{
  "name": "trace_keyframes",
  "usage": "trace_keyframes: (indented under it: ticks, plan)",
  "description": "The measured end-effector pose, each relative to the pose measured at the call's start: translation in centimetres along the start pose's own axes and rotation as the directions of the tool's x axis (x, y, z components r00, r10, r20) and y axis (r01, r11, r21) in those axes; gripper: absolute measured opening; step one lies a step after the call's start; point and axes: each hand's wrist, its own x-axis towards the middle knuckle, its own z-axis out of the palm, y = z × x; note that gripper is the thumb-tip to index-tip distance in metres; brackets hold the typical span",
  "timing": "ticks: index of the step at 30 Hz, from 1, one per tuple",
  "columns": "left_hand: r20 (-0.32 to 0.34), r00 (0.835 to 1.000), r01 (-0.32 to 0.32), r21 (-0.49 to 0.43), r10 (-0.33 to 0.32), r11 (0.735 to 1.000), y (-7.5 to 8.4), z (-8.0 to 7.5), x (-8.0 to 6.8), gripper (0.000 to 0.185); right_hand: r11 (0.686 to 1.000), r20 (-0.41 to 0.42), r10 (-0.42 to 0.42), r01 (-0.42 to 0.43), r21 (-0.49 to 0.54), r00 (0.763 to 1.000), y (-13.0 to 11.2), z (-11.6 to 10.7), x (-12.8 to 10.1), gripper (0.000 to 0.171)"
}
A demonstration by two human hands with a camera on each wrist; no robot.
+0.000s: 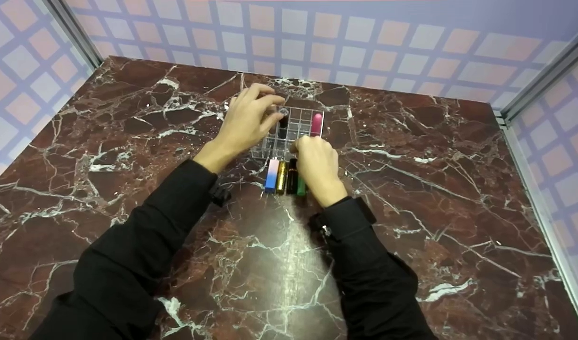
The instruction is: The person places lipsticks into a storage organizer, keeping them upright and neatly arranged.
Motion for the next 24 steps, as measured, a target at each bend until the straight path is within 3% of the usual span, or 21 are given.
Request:
trace_keyframes:
  ticks: [9,20,24]
  plan:
    - [-0.07,0.997,-0.029,-0.14,0.02,0.99,0.1,-0.8,-1.8,0.026,1.0,-0.01,-0.01,0.01,-0.009,1.0,-0.2,0.0,-0.2,0.021]
    - [-0.019,0.987,-0.16,-0.162,0.159,0.974,0.1,-0.9,-3.3,0.028,0.999,0.01,-0.049,0.049,-0.011,0.999,-1.5,-1.5,-1.2,0.014]
    - [0.001,0.986,-0.162,-0.227,0.167,0.96,-0.3,-0.8,-3.7,0.024,0.998,0.051,-0.063,0.064,-0.021,0.997,-1.9,-1.8,-1.7,0.017]
